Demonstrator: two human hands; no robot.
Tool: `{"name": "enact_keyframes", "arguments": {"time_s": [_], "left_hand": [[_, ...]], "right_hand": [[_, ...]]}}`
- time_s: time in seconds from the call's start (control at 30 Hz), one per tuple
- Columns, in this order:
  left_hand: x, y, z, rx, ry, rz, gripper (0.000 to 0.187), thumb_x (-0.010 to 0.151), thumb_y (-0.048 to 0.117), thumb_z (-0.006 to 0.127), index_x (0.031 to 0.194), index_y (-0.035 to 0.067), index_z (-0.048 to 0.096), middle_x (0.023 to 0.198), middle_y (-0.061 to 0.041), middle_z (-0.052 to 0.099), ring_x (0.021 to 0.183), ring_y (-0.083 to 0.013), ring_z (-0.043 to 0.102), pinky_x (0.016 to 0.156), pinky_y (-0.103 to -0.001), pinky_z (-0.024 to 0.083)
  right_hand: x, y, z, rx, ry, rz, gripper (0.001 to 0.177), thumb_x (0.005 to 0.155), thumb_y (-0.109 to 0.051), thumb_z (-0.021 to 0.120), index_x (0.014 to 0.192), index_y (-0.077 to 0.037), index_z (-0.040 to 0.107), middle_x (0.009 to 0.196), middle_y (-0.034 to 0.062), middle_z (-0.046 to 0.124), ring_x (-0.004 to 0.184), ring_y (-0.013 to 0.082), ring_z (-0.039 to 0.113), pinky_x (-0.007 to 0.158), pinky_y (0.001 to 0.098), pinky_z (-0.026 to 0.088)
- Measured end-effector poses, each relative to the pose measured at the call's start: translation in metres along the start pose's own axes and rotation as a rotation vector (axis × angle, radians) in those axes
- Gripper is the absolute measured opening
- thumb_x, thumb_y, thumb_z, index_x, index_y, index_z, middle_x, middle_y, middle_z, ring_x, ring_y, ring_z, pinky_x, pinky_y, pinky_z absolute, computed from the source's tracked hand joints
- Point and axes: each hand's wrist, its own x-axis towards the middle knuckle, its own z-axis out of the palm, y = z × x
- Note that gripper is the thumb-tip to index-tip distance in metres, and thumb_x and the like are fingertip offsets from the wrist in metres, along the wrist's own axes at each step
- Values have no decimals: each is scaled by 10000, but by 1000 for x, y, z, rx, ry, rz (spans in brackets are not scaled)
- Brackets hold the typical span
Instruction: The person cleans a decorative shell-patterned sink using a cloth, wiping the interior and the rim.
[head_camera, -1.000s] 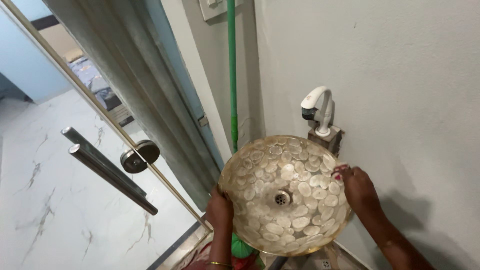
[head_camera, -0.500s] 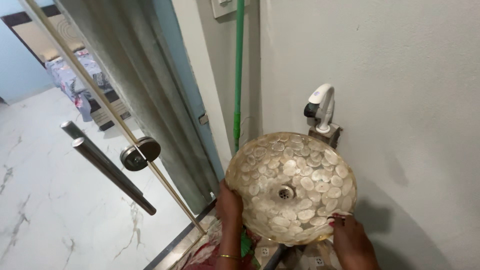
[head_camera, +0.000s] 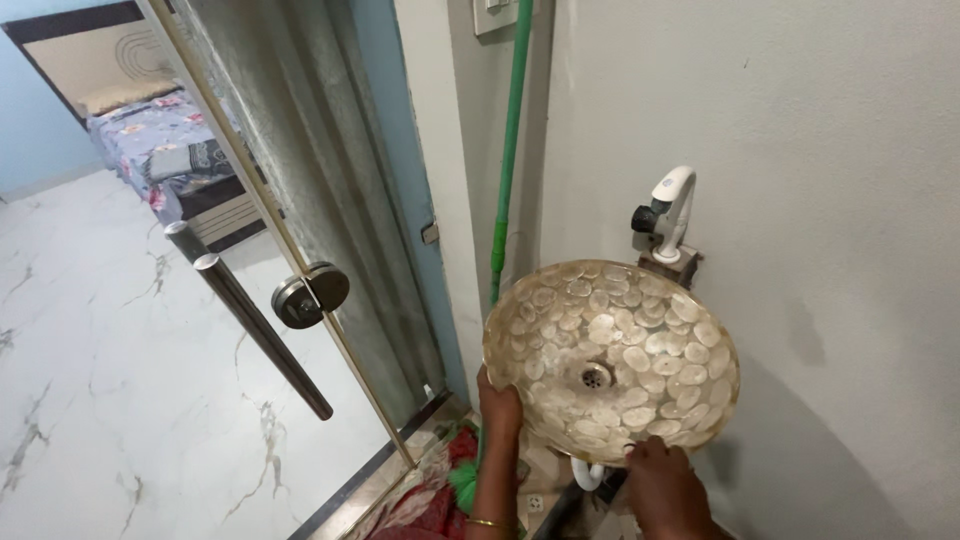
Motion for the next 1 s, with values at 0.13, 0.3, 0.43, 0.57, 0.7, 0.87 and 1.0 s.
{"name": "enact_keyframes", "arguments": {"time_s": [0.13,0.3,0.43,0.57,0.7,0.87,1.0], "left_hand": [[-23,8,1,129,20,69,718,874,-7,482,1566,87,311,1414,-229,592,1291,-356,602,1082,-397,452],[-61,32,-2,203,22,198,790,913,16,513,1616,132,169,1505,-246,469,1361,-391,501,1087,-450,424],[-88,54,-5,250,84,55,690,951,153,594,1566,156,282,1500,-177,506,1310,-349,572,1012,-442,500],[-102,61,-4,198,138,-84,582,974,237,618,1507,132,410,1414,-134,610,1222,-303,669,968,-417,559],[-109,52,1,77,205,-44,496,975,231,618,1427,70,492,1311,-135,673,1166,-278,711,920,-403,587],[-96,21,1,23,269,51,444,925,207,697,1322,46,576,1204,-145,724,1066,-243,723,871,-360,577],[-65,-10,0,-70,324,39,426,888,164,726,1270,21,601,1174,-128,702,1016,-236,691,802,-373,583]], "right_hand": [[-7,-23,-5,-109,-7,-49,235,946,-210,548,1119,-97,658,1125,53,604,1043,249,634,847,375,597],[-6,-29,-14,-67,14,-98,221,938,-207,562,1103,-115,676,1083,50,609,1008,260,632,819,400,597],[-2,-30,-15,-73,-12,-158,183,902,-164,571,1031,-89,676,1077,56,610,1021,244,630,828,381,601],[14,-37,-10,-40,-52,-214,192,926,-222,574,1037,-103,676,1082,55,611,1042,254,621,851,393,583],[41,-40,-6,99,2,-442,311,862,-139,593,1149,-164,709,1073,61,631,1019,285,615,888,406,540],[62,-49,-4,353,-21,-543,430,841,-87,582,1249,-139,707,992,87,641,985,295,626,849,427,520],[72,-53,-5,354,-90,-537,335,909,-155,579,1211,-167,724,973,87,645,978,288,636,850,429,518]]}}
